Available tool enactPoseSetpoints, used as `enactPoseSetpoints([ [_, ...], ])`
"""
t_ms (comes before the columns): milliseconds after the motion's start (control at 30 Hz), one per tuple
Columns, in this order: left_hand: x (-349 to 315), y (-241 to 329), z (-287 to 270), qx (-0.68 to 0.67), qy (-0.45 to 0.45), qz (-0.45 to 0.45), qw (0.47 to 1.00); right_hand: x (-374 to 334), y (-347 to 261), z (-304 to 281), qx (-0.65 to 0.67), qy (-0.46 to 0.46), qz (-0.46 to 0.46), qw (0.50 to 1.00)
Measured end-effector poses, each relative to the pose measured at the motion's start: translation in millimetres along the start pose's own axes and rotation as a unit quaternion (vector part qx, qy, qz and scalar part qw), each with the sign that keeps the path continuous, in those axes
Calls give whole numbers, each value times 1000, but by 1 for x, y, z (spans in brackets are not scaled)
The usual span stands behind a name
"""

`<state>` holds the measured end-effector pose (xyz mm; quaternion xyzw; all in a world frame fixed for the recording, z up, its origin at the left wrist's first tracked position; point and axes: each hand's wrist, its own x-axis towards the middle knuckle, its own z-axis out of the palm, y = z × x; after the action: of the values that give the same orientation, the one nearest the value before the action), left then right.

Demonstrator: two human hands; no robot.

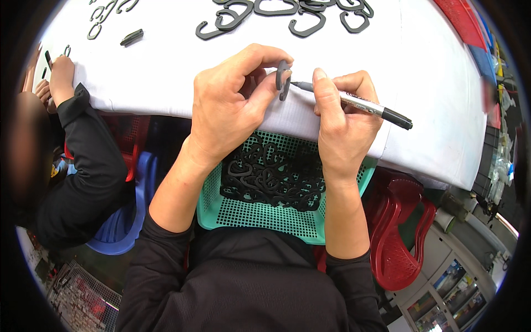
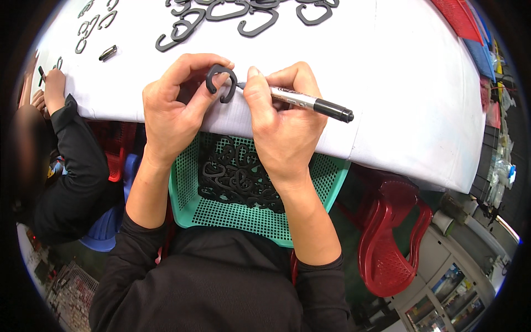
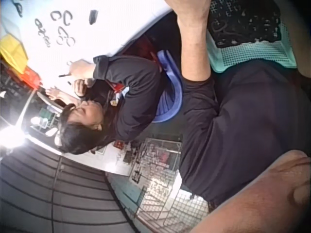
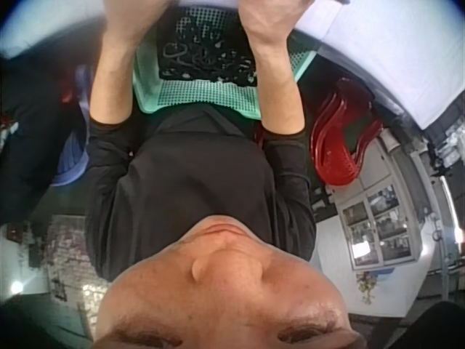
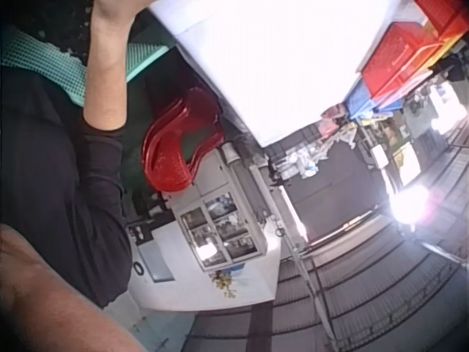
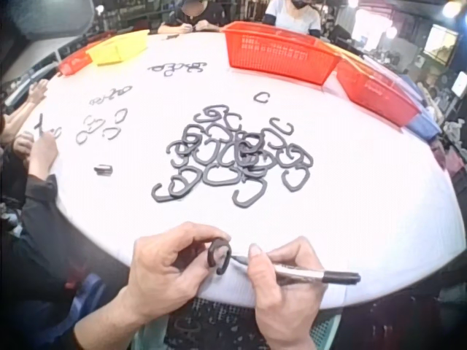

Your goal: The person repeatedly picks up small black hooks from a green basket, marks them with a black marker, and places them on the table. The process is continuous and repetitive throughout the clip.

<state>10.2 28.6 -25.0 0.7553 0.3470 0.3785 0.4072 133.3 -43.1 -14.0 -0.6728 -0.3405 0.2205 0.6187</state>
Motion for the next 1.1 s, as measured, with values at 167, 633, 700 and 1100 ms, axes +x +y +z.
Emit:
enactPoseSetpoints([
  [167,0,0,1,2,2,7,1000,1,0,0,-10,-5,-9,1000],
  [633,1,1,1,8,9,14,1000,0,2,1,0,0,-18,1000],
  [700,1,1,1,9,11,16,1000,0,2,-2,16,20,-17,1000],
  [1100,0,1,3,46,40,50,997,-9,-6,-9,26,58,-59,996],
])
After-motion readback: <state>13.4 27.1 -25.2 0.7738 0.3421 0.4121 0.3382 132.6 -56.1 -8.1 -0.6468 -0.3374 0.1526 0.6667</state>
